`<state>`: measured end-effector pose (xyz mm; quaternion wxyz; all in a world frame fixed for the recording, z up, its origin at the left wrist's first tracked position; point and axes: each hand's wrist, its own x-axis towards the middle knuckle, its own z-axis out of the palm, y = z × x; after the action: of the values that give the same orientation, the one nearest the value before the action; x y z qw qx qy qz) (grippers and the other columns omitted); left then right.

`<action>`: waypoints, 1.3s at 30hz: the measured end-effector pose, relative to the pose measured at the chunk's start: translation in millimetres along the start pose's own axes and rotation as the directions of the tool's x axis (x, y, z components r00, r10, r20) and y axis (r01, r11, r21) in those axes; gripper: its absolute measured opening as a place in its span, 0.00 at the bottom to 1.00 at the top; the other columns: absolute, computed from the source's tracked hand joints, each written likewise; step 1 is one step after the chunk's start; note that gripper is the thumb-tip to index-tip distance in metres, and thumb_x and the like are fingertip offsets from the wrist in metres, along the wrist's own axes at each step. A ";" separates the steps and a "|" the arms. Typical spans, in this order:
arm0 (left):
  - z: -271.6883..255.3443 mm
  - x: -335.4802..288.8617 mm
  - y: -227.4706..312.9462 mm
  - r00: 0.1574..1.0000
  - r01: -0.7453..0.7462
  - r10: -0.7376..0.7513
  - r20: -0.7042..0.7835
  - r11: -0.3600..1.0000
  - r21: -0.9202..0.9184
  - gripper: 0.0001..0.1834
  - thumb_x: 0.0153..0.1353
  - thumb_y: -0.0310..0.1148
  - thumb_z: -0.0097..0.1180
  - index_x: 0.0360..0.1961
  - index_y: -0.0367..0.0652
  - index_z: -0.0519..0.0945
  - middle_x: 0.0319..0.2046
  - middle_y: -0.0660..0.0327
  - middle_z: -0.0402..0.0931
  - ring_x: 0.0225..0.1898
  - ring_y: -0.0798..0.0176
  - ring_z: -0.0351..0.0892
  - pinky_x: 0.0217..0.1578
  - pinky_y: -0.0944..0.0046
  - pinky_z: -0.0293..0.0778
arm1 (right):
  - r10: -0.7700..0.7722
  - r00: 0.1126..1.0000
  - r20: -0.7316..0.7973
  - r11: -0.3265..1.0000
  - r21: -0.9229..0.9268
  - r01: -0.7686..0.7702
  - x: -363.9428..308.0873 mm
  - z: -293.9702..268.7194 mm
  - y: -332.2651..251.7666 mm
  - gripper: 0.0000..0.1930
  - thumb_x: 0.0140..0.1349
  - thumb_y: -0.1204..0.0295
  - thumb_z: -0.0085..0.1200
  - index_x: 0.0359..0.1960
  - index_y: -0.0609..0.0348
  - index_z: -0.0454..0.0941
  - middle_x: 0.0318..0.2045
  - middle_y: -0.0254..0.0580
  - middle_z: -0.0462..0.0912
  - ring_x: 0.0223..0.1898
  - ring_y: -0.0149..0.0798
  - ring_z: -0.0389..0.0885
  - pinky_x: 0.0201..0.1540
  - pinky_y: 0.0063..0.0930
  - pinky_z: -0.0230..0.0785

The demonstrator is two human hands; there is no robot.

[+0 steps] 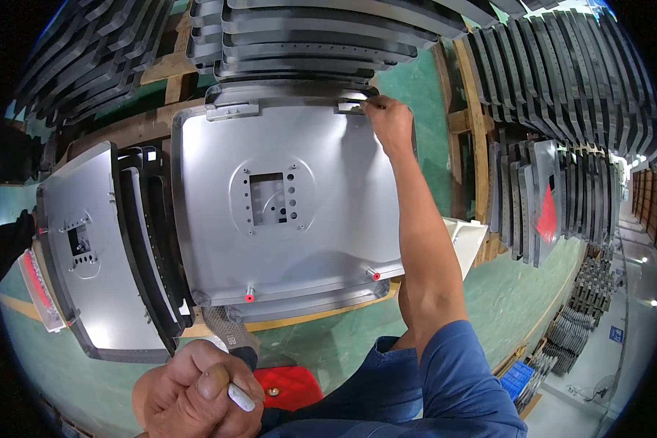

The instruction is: The person assembles small components and fasteners onto metal housing panels by hand.

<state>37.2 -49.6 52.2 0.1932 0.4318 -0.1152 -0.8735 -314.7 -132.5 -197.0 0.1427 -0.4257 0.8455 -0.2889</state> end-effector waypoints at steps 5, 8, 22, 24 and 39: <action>0.7 0.3 -1.9 1.000 -0.009 0.009 -0.005 1.000 -0.001 0.14 0.62 0.42 0.47 0.33 0.40 0.67 0.09 0.74 0.48 0.08 0.78 0.43 0.12 0.78 0.46 | -0.143 0.990 -0.014 0.982 -0.123 0.140 6.8 5.7 10.4 0.10 0.50 0.67 0.55 0.31 0.59 0.81 0.27 0.51 0.80 0.31 0.50 0.78 0.38 0.34 0.68; -0.5 0.7 -2.2 1.000 -0.019 0.019 0.008 1.000 -0.010 0.14 0.62 0.42 0.47 0.34 0.40 0.67 0.09 0.74 0.49 0.08 0.78 0.43 0.13 0.79 0.47 | -0.221 0.975 -0.026 0.967 -0.137 0.215 3.1 11.6 4.4 0.09 0.50 0.67 0.54 0.29 0.59 0.80 0.29 0.52 0.79 0.34 0.53 0.76 0.39 0.37 0.68; 0.8 0.4 -3.2 0.999 -0.054 0.054 0.005 0.998 0.035 0.14 0.64 0.41 0.44 0.32 0.40 0.68 0.09 0.73 0.50 0.08 0.78 0.43 0.11 0.76 0.43 | -0.232 0.973 0.011 0.962 -0.149 0.231 -0.9 11.6 2.1 0.10 0.52 0.68 0.52 0.32 0.60 0.80 0.34 0.51 0.77 0.35 0.53 0.76 0.39 0.40 0.67; -0.3 -0.2 -1.6 0.999 -0.045 0.045 0.005 0.998 0.033 0.14 0.64 0.41 0.44 0.32 0.40 0.68 0.09 0.73 0.50 0.09 0.78 0.43 0.11 0.76 0.43 | -0.247 0.967 -0.057 0.962 -0.138 0.237 -0.8 15.3 5.9 0.09 0.52 0.68 0.52 0.30 0.60 0.79 0.32 0.51 0.77 0.35 0.53 0.75 0.39 0.40 0.67; -0.6 -6.9 -0.9 0.997 -0.061 0.062 -0.038 0.998 0.023 0.14 0.63 0.41 0.46 0.32 0.40 0.66 0.10 0.73 0.50 0.08 0.78 0.45 0.10 0.76 0.44 | -0.377 0.922 -0.090 0.903 -0.259 0.344 -13.6 28.1 18.5 0.08 0.56 0.70 0.49 0.32 0.62 0.72 0.39 0.51 0.72 0.32 0.57 0.75 0.34 0.46 0.69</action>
<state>41.2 -45.8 56.4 0.2173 0.4469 -0.1343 -0.8573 -304.7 -123.2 -230.6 -0.0242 -0.5678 0.7883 -0.2358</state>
